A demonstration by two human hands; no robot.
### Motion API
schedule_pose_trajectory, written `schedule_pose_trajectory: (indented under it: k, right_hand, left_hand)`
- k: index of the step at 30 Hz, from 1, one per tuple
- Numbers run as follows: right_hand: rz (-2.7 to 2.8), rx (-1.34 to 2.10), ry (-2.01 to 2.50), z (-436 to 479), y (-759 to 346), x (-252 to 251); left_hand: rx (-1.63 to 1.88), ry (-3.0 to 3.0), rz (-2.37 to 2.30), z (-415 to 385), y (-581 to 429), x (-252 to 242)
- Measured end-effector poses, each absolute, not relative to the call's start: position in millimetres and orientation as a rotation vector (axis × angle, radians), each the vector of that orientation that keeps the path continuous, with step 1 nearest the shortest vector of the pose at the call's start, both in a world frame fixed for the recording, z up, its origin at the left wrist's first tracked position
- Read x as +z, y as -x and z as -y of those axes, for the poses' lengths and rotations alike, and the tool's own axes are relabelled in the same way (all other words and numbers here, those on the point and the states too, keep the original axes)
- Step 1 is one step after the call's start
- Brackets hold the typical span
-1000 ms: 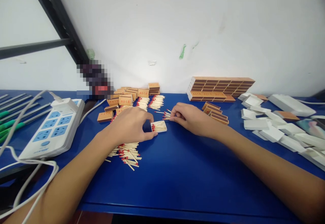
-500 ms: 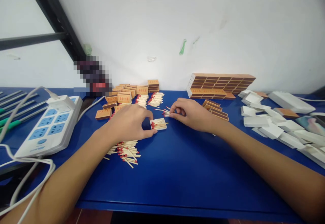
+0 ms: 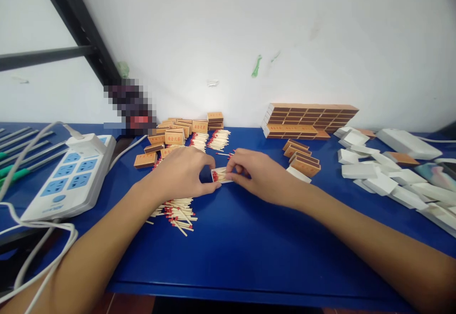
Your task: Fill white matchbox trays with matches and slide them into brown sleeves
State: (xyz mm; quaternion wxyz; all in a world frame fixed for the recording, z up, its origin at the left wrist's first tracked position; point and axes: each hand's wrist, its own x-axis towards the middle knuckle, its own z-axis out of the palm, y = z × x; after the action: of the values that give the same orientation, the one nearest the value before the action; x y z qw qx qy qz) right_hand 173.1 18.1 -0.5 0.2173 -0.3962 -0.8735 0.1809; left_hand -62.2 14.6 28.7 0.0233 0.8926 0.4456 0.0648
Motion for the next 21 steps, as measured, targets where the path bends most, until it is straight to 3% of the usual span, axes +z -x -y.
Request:
schedule_pose_trajectory:
  k: [21]
  right_hand:
    - [2.385, 0.380, 1.347, -56.4, -196.1, -16.2]
  left_hand:
    - [0.197, -2.762, -1.391, -14.7, 62.1, 28.3]
